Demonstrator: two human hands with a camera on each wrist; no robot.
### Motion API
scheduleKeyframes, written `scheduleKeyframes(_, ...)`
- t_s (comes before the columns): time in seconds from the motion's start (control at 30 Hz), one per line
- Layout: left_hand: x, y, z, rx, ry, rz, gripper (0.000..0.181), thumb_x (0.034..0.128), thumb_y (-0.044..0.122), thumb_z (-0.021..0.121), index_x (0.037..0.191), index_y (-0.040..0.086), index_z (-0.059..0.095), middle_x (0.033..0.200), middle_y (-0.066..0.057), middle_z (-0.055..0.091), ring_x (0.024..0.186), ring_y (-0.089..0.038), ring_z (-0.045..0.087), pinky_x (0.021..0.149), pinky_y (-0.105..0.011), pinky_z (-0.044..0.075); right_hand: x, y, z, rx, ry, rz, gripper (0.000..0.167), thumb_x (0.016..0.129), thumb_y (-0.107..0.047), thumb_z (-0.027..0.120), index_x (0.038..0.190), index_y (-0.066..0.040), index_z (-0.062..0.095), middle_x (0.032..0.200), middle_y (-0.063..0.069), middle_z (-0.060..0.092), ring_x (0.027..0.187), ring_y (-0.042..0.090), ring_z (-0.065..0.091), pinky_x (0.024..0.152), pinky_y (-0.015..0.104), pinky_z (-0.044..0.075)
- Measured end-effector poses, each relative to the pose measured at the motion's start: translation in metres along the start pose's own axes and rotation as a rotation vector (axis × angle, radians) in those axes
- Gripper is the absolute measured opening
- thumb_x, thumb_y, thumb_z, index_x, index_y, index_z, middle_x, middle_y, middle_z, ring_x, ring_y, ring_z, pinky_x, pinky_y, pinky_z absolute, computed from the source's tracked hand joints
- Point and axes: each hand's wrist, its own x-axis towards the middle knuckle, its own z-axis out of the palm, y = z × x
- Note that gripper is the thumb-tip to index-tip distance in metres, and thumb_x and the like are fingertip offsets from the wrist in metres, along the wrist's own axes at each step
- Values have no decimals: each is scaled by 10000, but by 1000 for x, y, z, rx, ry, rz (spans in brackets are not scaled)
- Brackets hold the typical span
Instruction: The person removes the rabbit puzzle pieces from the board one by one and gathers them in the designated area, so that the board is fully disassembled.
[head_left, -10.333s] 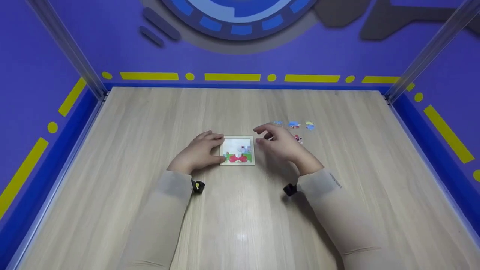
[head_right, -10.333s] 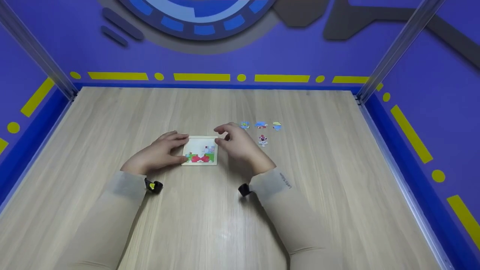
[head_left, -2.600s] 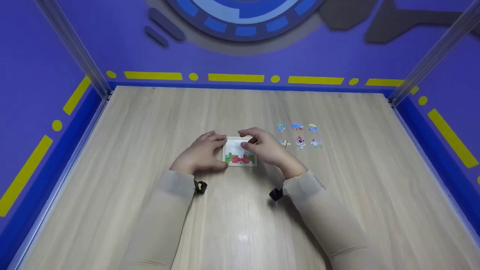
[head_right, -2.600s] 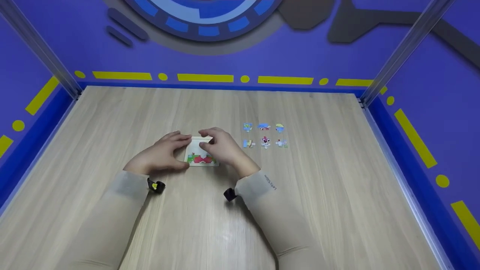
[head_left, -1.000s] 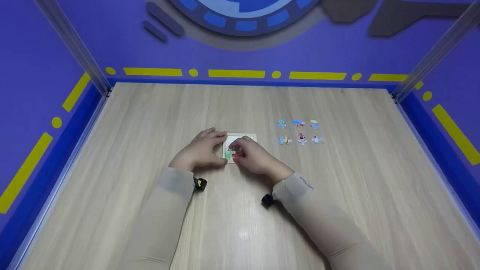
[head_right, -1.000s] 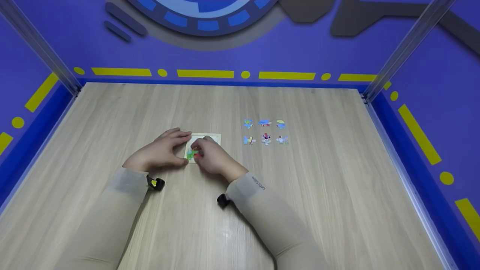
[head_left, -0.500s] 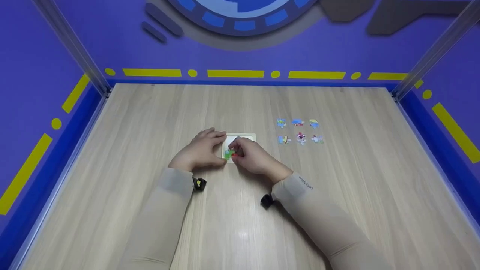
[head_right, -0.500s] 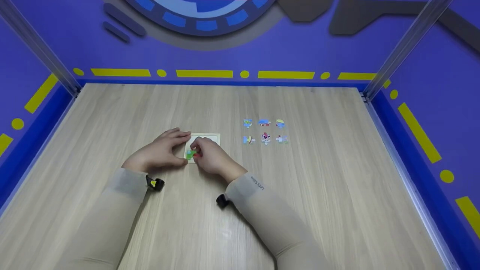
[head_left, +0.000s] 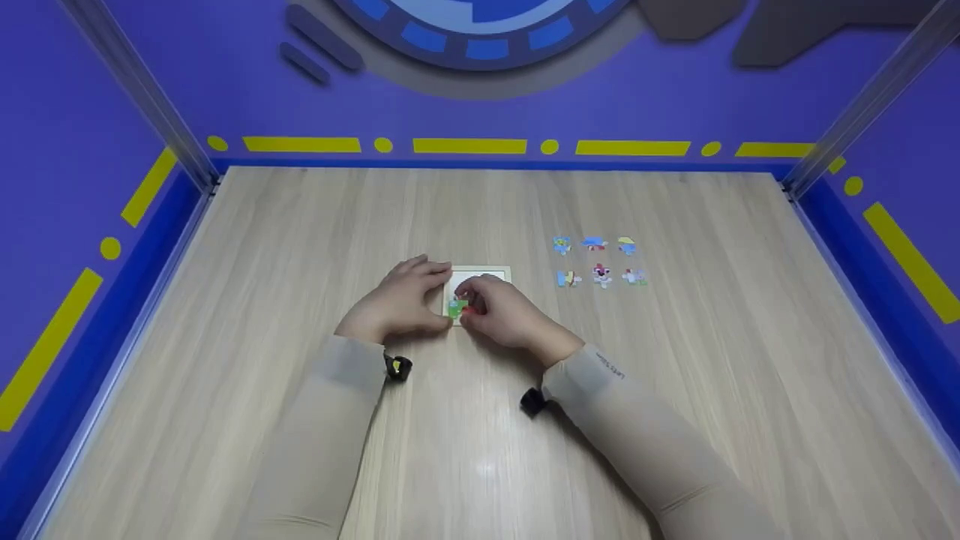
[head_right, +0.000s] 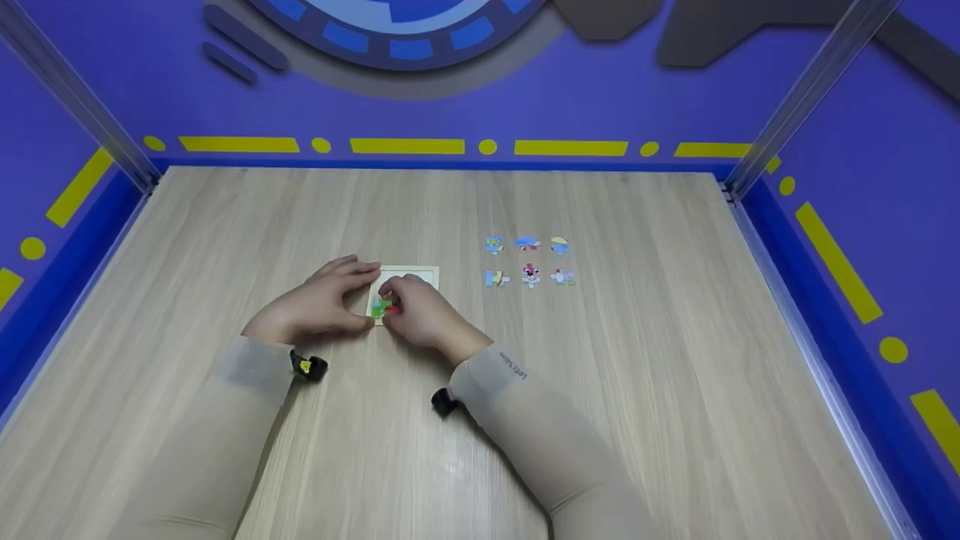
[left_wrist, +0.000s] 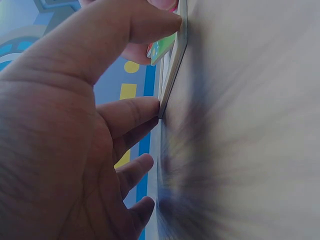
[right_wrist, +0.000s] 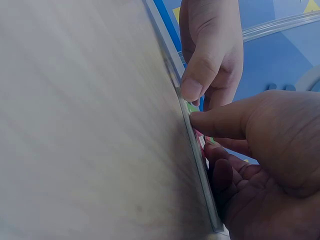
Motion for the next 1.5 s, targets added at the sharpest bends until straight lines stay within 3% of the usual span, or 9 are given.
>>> scheduleKeyframes(0.63,0,-1,-3,-8,7,0,945,879,380,830,1722,121,492,1837,14,419,1791,-351,170,1461,-592,197,3,-3,-1,-16,-3,13,365,1073,-135,748,1413,-5,716,1254,141,717,1072,234,700,988,407,616)
scheduleKeyframes(0.83,-1,0,-2,2,2,9,949,903,416,842,1724,106,482,1841,11,412,1792,-362,165,1468,-594,163,0,-4,-4,0,-17,49,380,1107,-190,720,1436,-6,675,1287,131,697,1113,233,682,1017,419,603)
scheduleKeyframes(1.03,-1,2,-1,-1,2,13,950,908,424,847,1722,98,482,1847,-10,403,1791,-376,158,1471,-598,135,-6,-8,-10,44,-51,75,400,1123,-212,708,1469,-31,621,1321,124,713,1135,223,706,1011,412,602)
scheduleKeyframes(1.2,1,2,1,1,11,13,945,903,419,843,1721,107,488,1842,-5,412,1790,-369,168,1468,-599,157,-14,-10,-19,96,-80,90,357,1126,-191,703,1445,-43,640,1406,152,724,1285,291,726,1103,473,613)
scheduleKeyframes(1.37,1,1,1,3,11,6,955,891,412,849,1722,113,488,1842,1,411,1790,-368,171,1466,-603,163,-22,-5,-31,191,-135,99,356,1131,-210,700,1457,-72,660,1480,129,711,1413,314,701,1175,483,601)
scheduleKeyframes(1.5,1,0,1,1,4,-1,964,885,413,841,1728,117,479,1849,7,399,1790,-365,167,1469,-601,148,-30,3,-39,266,-171,78,348,1127,-200,706,1453,-77,683,1457,116,717,1399,308,698,1164,479,609)
